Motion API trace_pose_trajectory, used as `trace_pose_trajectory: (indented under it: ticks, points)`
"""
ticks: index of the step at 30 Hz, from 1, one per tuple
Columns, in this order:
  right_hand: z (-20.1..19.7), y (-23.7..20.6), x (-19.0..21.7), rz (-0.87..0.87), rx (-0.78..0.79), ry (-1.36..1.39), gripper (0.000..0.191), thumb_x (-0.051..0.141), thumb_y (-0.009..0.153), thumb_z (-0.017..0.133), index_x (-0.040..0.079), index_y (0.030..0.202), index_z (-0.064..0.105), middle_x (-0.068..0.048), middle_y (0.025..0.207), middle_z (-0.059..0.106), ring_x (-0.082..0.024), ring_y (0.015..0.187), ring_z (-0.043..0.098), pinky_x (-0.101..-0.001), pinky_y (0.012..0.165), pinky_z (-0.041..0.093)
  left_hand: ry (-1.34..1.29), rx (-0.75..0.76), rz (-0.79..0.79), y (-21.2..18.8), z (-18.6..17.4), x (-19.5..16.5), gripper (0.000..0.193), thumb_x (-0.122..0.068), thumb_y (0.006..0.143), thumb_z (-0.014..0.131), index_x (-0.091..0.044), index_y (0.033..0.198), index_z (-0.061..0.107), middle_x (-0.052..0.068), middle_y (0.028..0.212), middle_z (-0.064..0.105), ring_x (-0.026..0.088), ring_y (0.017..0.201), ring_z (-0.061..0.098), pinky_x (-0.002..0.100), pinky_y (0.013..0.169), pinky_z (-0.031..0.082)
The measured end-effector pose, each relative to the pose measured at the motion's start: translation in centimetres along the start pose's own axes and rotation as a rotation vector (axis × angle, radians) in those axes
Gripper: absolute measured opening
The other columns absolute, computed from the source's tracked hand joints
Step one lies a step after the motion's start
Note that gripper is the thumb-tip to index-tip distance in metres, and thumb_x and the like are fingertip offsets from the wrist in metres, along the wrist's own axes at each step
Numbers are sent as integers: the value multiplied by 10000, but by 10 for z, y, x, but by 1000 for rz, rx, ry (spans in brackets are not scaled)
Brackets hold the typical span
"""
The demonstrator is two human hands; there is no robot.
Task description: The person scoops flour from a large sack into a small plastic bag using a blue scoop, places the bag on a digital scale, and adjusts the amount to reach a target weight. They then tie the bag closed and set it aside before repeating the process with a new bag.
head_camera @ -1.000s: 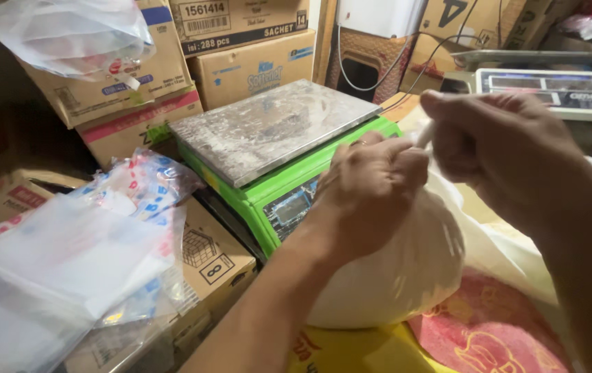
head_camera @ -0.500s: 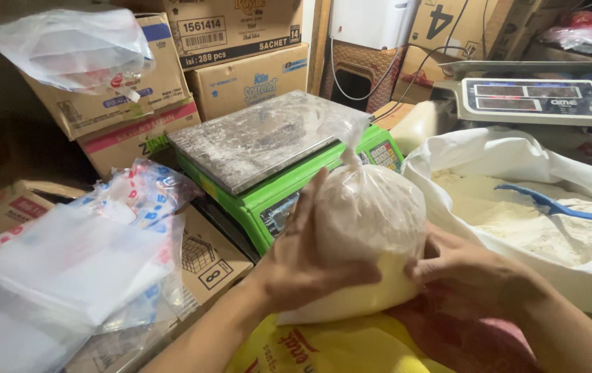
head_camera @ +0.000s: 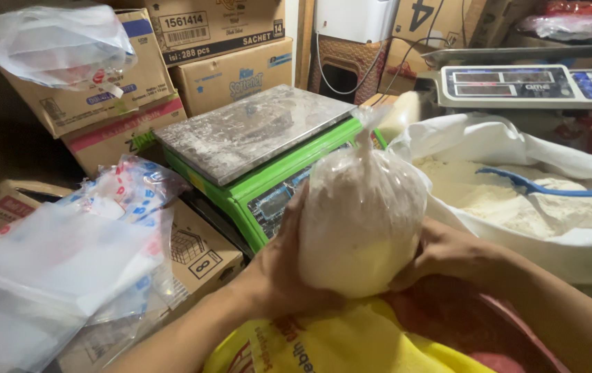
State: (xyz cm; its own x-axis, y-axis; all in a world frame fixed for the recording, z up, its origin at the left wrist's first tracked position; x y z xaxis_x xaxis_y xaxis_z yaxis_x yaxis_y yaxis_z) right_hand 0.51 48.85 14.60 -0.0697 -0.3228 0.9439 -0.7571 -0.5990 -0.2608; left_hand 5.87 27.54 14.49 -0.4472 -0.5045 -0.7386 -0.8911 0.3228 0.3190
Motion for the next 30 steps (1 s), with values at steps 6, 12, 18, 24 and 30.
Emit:
trace_pose_trajectory:
  ticks: [6, 12, 18, 24, 30]
  points:
    - [-9, -18, 5, -91, -113, 157, 924, -71, 608, 823, 103, 1449, 485, -125, 1283, 670, -283, 1183, 654, -462, 989, 534, -41, -48, 138, 10, -8, -14, 1506, -333, 568, 988, -219, 1616, -89, 222, 1628, 353, 403, 1476, 423, 450, 1183, 394]
    - [-44, -52, 36, -64, -292, -154, 938, 51, 581, 850, 112, 1451, 506, -122, 1276, 694, -266, 1184, 677, -435, 974, 557, -250, -46, 432, 33, -8, -55, 1440, -161, 613, 983, -209, 1664, 0, 182, 1673, 360, 357, 1546, 407, 456, 1223, 434]
    - [-88, -96, 38, -56, -454, -249, 1117, 38, 537, 911, 204, 1520, 407, -89, 1348, 652, -273, 1248, 653, -466, 1015, 489, -493, 63, 444, 54, 8, -89, 1411, -140, 633, 956, -206, 1678, 11, 141, 1663, 381, 310, 1558, 388, 435, 1212, 431]
    - [-129, -146, 33, -166, -413, -50, 1134, 97, 652, 878, 208, 1612, 285, -186, 1403, 562, -360, 1291, 577, -529, 1049, 479, -659, 219, 385, 75, 43, -129, 1338, -190, 617, 926, -136, 1665, 95, 165, 1563, 452, 298, 1467, 463, 430, 1178, 460]
    - [-155, -199, 5, -204, -526, 29, 1089, 115, 636, 812, 108, 1574, 257, -221, 1408, 527, -357, 1322, 540, -519, 1069, 485, -690, 336, 400, 95, 87, -160, 1367, -195, 591, 945, -124, 1646, 78, 163, 1527, 464, 288, 1448, 463, 417, 1179, 442]
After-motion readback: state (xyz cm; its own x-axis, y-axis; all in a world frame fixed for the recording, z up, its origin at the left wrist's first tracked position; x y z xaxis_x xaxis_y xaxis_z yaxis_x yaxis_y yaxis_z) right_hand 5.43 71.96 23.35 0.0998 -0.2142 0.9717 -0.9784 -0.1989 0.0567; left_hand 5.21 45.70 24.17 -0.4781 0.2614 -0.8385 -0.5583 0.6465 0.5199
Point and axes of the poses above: each hand's wrist, its own y-axis towards the middle knuckle, its own z-axis out of the palm, x = y × z, the point moved 6 cm from there along y, towards the middle knuckle
